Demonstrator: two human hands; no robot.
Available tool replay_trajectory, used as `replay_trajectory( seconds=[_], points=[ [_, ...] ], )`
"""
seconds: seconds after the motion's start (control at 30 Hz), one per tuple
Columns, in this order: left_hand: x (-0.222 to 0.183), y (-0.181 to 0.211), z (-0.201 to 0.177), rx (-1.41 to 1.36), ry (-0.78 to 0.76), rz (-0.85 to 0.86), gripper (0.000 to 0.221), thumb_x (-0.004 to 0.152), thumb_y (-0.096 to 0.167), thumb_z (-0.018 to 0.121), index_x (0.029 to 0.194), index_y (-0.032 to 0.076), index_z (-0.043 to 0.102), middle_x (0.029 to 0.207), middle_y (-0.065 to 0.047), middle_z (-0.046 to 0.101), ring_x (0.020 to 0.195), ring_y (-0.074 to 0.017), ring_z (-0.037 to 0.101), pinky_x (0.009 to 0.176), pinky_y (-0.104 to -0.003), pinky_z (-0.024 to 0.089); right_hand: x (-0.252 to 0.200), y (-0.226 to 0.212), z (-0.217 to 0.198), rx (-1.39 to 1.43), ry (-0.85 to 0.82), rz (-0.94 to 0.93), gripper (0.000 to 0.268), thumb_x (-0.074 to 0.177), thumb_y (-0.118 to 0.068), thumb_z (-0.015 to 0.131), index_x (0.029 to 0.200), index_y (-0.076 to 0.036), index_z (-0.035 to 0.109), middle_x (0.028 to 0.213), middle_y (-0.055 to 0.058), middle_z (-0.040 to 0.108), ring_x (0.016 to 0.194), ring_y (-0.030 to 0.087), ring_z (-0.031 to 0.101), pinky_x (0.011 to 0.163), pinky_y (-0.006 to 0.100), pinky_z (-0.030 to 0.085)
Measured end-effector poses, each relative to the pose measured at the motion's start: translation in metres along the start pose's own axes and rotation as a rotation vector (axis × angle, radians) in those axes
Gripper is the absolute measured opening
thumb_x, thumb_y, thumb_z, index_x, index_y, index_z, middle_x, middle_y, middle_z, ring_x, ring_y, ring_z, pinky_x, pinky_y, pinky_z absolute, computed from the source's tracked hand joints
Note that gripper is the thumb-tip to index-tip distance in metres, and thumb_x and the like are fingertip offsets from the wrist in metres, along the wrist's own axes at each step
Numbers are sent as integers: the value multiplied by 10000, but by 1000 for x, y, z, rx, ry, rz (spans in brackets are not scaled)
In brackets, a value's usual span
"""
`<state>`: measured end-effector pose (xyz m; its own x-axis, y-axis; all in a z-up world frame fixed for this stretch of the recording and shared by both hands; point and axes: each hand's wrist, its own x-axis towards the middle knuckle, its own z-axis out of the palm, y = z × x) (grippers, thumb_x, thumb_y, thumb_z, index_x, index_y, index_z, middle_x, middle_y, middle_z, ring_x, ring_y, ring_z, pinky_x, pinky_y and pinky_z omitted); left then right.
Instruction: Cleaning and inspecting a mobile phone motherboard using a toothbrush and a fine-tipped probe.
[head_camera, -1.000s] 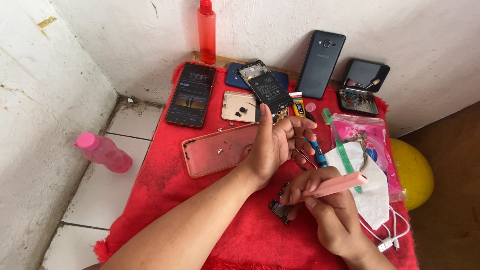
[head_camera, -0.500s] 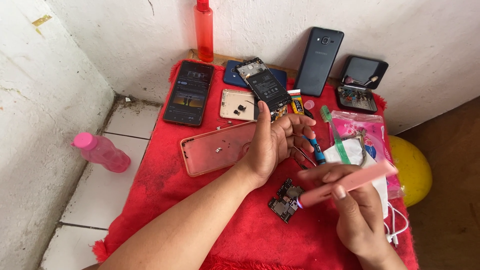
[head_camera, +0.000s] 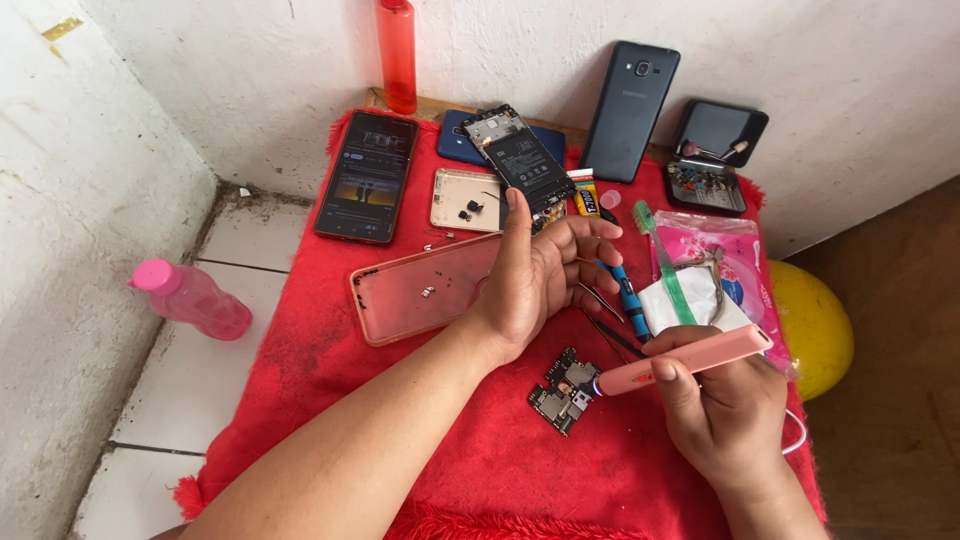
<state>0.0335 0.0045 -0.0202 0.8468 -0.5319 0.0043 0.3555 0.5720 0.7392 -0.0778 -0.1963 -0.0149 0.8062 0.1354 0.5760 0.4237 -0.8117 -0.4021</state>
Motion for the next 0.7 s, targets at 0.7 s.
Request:
replay_trajectory(
  seconds=[0.7],
  points=[
    [1,0,-2,-3,-20,-22,997,900,821,106,1223,46,645,1032,-132,679,853,-235,681,698,-349,525,-1,-13,5,183,-207,-45,352,1008,-380,481,957,-110,701,948,-14,753,662,147,679,589,286,504]
  ],
)
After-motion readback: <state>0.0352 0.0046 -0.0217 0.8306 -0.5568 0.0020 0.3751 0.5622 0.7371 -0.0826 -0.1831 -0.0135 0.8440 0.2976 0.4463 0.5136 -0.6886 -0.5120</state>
